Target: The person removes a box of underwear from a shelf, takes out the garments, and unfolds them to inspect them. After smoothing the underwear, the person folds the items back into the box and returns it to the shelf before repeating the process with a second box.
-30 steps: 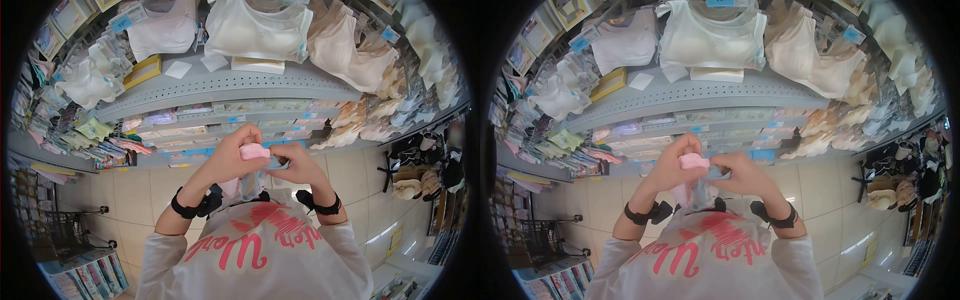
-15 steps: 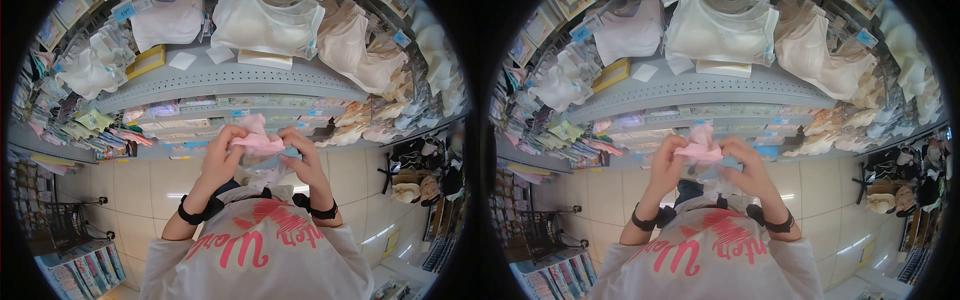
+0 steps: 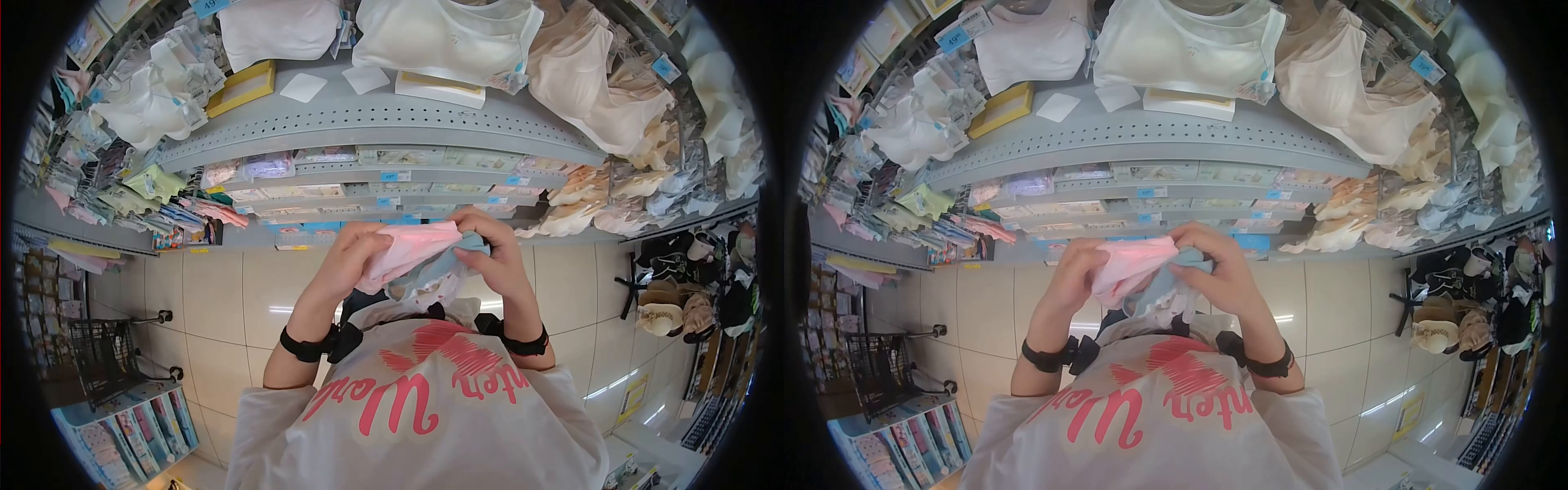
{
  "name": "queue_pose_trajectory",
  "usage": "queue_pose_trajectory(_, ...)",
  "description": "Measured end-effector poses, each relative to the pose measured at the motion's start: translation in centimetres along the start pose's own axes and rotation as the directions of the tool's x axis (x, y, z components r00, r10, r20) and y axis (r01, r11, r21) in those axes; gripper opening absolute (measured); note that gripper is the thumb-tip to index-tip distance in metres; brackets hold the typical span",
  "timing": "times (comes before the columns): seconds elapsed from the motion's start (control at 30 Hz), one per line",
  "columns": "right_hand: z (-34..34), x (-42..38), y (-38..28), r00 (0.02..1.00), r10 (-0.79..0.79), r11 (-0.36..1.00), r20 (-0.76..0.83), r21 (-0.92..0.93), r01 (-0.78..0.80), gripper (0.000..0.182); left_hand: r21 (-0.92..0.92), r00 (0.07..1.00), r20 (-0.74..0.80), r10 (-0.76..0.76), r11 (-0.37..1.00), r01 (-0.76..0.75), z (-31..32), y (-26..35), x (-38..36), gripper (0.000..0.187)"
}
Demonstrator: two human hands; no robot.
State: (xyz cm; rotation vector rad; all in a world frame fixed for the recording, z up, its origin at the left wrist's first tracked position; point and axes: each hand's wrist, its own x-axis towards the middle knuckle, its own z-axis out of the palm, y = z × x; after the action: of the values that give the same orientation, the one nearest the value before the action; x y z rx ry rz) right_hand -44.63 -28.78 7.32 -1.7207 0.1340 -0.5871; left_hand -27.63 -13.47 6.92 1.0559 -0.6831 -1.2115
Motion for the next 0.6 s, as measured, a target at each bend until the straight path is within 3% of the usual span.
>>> queue_pose_trajectory(0.07, -0.1, -0.5, -0.1, 0.984, 0.179, 0.983, 0.018, -0.030, -0.178, 0.018, 0.093, 0.999, -0.005, 0.045, 0.995, -0.044, 0.3, 0.3, 0.0, 0.016)
queue_pose_trajectory(0.13, 0.6, -0.6, -0.1, 0.986, 0.169, 0.983, 0.005, -0.075, -0.168, 0.023, 0.185, 0.996, -0.006, 0.090, 0.979, -0.087, 1.1, 0.4, -0.1, 0.016)
queue_pose_trajectory(0.17, 1.0, -0.5, -0.1, 0.987, 0.159, 0.980, -0.009, -0.119, -0.159, 0.029, 0.376, 0.945, 0.005, 0.328, 0.875, -0.306, 1.7, 0.3, -0.1, 0.018)
queue_pose_trajectory(0.2, 1.5, -0.4, 0.3, 0.988, 0.157, 0.980, -0.010, -0.120, -0.157, 0.029, 0.544, 0.839, 0.064, 0.541, 0.686, -0.484, 2.2, 0.3, -0.1, 0.022)
queue_pose_trajectory(0.23, 2.1, -0.2, 0.9, 0.994, 0.099, 0.991, -0.043, -0.091, -0.103, 0.037, 0.685, 0.786, 0.166, 0.596, 0.503, -0.526, 2.7, 1.0, -0.2, 0.025)
queue_pose_trajectory(0.27, 2.7, -0.1, 1.2, 0.996, 0.042, 0.997, -0.076, -0.063, -0.047, 0.045, 0.686, 0.786, 0.167, 0.595, 0.503, -0.526, 2.9, 1.0, -0.3, 0.025)
queue_pose_trajectory(0.33, 3.3, 0.2, 0.3, 0.991, 0.057, 0.998, -0.125, -0.009, -0.058, 0.049, 0.753, 0.726, 0.447, 0.522, 0.218, -0.621, 3.3, 0.9, -0.6, 0.030)
queue_pose_trajectory(0.37, 3.4, 0.4, 0.0, 0.982, 0.075, 0.997, -0.172, 0.043, -0.069, 0.053, 0.752, 0.782, 0.383, 0.491, 0.325, -0.573, 4.0, 1.0, -1.0, 0.027)
queue_pose_trajectory(0.5, 2.7, 0.2, 0.8, 0.985, 0.035, 0.998, -0.167, 0.051, -0.027, 0.055, 0.749, 0.812, 0.415, 0.410, 0.354, -0.561, 2.0, -0.3, -1.8, 0.021)
queue_pose_trajectory(0.57, 2.5, -0.1, 1.2, 0.993, 0.038, 0.989, -0.110, 0.148, -0.022, 0.047, 0.728, 0.847, 0.050, 0.529, 0.561, -0.394, 2.2, -0.4, -2.0, 0.021)
queue_pose_trajectory(0.6, 2.3, -0.2, 1.4, 0.993, 0.039, 0.989, -0.107, 0.149, -0.022, 0.047, 0.729, 0.847, 0.048, 0.530, 0.561, -0.392, 2.4, -0.1, -1.7, 0.021)
